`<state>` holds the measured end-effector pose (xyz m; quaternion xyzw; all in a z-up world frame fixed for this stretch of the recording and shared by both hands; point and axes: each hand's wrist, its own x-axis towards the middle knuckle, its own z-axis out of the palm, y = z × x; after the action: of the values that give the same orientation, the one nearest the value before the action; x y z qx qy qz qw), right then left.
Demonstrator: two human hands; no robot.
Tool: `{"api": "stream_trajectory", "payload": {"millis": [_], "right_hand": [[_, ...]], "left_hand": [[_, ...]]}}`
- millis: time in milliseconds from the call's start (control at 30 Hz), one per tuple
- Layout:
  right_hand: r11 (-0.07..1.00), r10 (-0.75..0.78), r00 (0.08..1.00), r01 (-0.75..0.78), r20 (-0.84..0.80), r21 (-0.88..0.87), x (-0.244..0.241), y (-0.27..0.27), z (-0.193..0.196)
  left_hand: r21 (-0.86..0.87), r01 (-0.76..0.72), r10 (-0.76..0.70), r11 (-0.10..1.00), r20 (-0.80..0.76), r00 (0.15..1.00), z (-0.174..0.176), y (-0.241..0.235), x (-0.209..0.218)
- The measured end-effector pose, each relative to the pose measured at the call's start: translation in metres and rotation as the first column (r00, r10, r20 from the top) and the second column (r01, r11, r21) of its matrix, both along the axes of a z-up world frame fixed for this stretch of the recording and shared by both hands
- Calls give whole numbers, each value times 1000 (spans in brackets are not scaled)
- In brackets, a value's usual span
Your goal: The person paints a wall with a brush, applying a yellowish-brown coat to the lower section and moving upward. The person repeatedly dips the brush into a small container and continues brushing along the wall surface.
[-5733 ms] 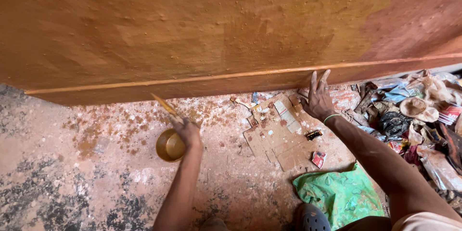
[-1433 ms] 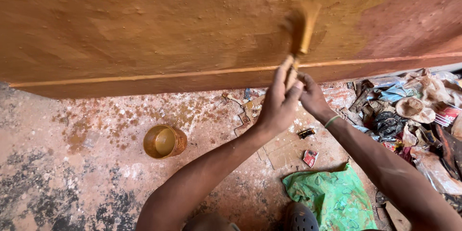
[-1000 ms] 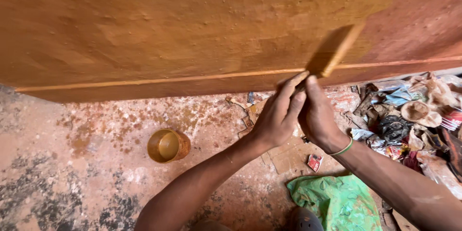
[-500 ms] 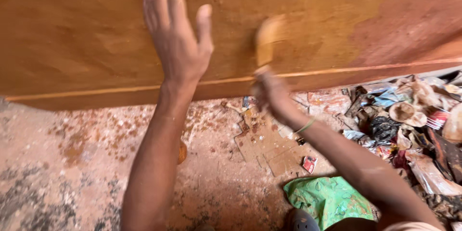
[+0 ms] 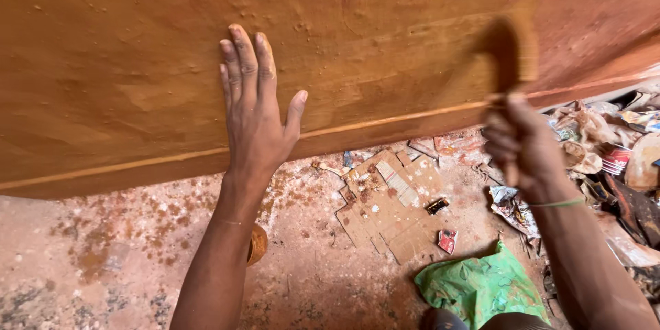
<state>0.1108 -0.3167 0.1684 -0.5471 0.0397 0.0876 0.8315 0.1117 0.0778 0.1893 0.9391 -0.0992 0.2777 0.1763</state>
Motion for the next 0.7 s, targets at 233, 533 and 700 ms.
{"api": "stream_trajectory", "payload": {"millis": [233, 533, 700], "right_hand": [[975, -223, 970, 222, 94, 25, 19, -4, -31], [758, 609, 755, -644, -244, -103, -18, 151, -97], [922, 385, 913, -375, -139, 92, 2, 115, -89]], "left_hand": [[27, -23, 23, 999, -3, 1000, 4, -5, 3], [41, -43, 44, 998, -43, 998, 14, -10, 1], [50, -4, 6, 999, -58, 998, 13, 0, -4]]}}
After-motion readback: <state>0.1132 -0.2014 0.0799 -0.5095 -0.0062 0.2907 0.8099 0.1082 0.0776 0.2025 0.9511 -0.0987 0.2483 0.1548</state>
